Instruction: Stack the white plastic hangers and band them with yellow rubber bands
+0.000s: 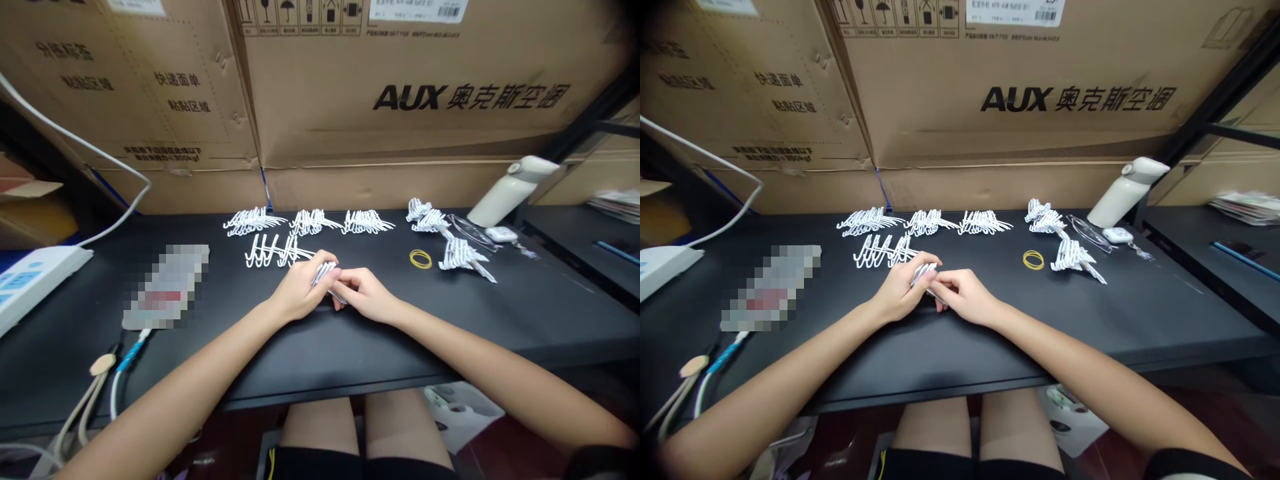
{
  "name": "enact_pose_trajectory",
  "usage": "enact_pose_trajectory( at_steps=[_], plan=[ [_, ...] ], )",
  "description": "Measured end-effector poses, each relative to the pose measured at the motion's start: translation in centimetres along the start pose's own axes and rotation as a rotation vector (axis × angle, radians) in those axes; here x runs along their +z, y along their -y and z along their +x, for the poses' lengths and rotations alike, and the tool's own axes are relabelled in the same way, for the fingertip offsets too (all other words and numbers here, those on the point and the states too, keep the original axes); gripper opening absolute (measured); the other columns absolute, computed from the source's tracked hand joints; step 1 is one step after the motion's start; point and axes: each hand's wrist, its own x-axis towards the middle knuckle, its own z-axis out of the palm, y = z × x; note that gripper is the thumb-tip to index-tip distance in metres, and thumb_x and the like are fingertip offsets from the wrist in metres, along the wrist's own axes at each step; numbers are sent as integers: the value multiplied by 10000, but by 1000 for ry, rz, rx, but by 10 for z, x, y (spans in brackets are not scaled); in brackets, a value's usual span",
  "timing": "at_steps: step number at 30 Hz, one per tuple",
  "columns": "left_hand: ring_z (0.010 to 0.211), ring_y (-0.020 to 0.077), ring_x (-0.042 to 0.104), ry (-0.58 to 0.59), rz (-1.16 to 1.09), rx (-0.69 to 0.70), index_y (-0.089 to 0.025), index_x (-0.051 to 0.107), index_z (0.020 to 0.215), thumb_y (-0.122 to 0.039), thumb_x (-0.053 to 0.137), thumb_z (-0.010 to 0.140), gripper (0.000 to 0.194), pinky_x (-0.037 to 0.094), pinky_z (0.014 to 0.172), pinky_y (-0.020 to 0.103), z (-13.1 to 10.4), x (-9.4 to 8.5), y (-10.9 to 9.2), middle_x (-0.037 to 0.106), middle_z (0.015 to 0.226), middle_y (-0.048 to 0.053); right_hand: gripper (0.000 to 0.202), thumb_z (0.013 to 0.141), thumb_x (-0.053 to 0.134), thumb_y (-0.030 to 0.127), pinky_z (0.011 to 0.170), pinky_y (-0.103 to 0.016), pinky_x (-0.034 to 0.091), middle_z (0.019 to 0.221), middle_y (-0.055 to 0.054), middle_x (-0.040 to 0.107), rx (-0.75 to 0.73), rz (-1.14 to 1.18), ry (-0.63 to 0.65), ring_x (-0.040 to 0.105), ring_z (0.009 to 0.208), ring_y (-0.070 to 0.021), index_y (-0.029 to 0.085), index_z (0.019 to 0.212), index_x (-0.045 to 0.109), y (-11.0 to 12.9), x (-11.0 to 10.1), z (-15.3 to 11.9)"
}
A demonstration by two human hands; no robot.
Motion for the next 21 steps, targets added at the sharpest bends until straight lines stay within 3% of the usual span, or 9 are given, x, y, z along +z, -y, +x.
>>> enact_pose_trajectory(
  at_steps=[3, 10, 13, 21],
  plan=[
    [553, 114, 556, 37, -59, -22, -173, 506, 937, -381, 383, 926, 242, 416, 582, 221, 0, -1, -2, 577, 655, -21, 387, 911, 437, 431, 568, -224, 431, 580, -19, 585, 4, 24, 9, 528, 537, -107, 137, 695, 567, 0, 0, 0],
    [533, 96, 490, -40, -6, -5, -172, 555, 863, -397, 454, 888, 248, 380, 556, 212, -1, 3, -4, 570, 636, -28, 312, 829, 579, 405, 574, -234, 450, 653, -52, 659, 39, 99, 37, 563, 568, -117, 118, 714, 618, -2, -2, 0],
    [582, 111, 526, -23, -106, -87, -162, 596, 888, -440, 459, 880, 310, 405, 587, 221, 1, 3, -5, 601, 659, -13, 343, 799, 611, 438, 587, -249, 469, 655, -57, 663, 89, 188, 47, 564, 562, -116, 109, 710, 639, -1, -4, 2],
    [727, 164, 607, 326, -627, -420, -138, 636, 921, -539, 494, 836, 434, 460, 670, 266, 11, -15, 6, 661, 790, 48, 313, 761, 664, 410, 581, -252, 477, 620, -47, 664, 196, 318, 94, 571, 535, -107, 98, 735, 657, 2, -18, 3]
  ],
)
